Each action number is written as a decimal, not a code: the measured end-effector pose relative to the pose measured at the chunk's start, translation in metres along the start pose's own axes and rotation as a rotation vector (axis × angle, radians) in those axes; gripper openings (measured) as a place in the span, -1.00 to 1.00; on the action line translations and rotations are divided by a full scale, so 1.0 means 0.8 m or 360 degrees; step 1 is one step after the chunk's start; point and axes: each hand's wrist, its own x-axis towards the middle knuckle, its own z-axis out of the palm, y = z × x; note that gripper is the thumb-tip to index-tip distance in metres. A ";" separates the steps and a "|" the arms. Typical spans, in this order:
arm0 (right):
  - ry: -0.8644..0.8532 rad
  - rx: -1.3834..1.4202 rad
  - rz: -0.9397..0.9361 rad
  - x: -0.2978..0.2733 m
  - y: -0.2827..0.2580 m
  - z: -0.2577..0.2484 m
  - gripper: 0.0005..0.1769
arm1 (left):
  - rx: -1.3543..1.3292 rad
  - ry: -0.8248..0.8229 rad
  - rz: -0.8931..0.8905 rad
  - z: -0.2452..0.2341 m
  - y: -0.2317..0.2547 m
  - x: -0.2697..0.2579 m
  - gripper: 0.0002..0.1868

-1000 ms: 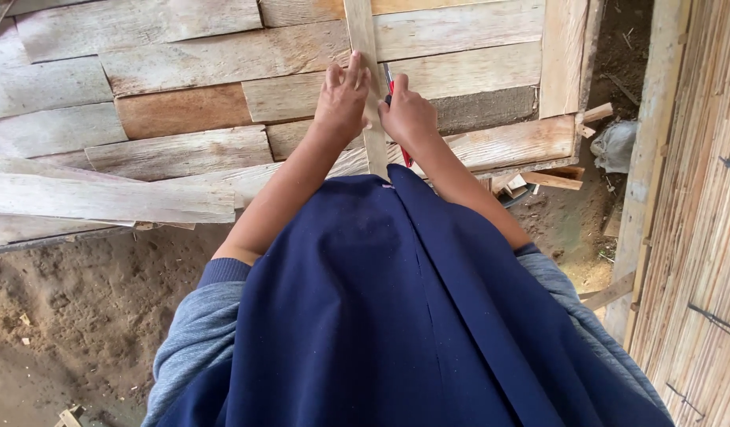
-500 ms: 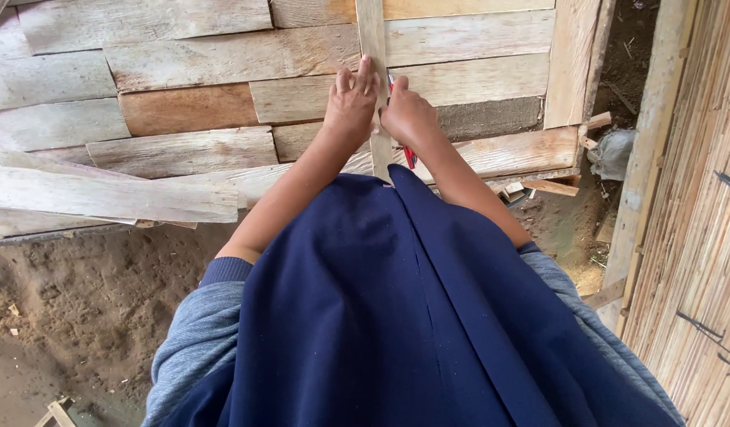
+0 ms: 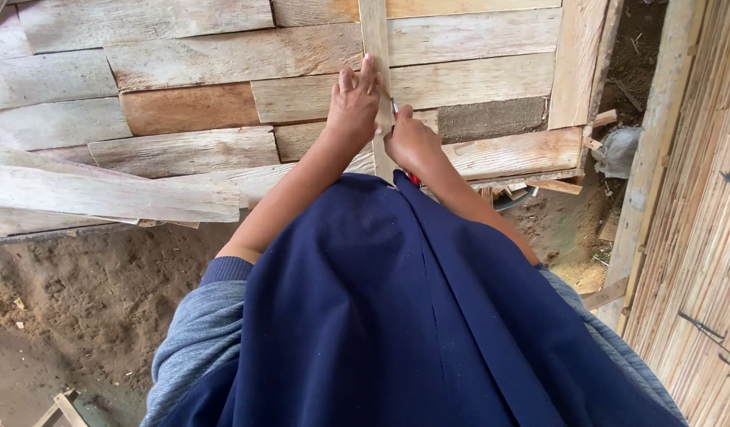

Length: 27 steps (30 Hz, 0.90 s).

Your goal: Fitting and trimming wooden planks to construct a surface using a utility knife.

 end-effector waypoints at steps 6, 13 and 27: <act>-0.0010 0.0024 -0.0020 -0.016 0.013 0.022 -0.54 | 0.0004 0.0071 0.0017 0.008 -0.002 0.001 0.14; 0.0232 0.0051 -0.0134 -0.005 0.037 0.044 -0.69 | -0.0004 -0.0067 -0.0014 -0.009 0.000 -0.002 0.13; 0.0362 -0.0036 -0.0149 0.066 0.014 0.013 -0.62 | 0.0083 0.0006 -0.0035 0.010 0.001 0.004 0.14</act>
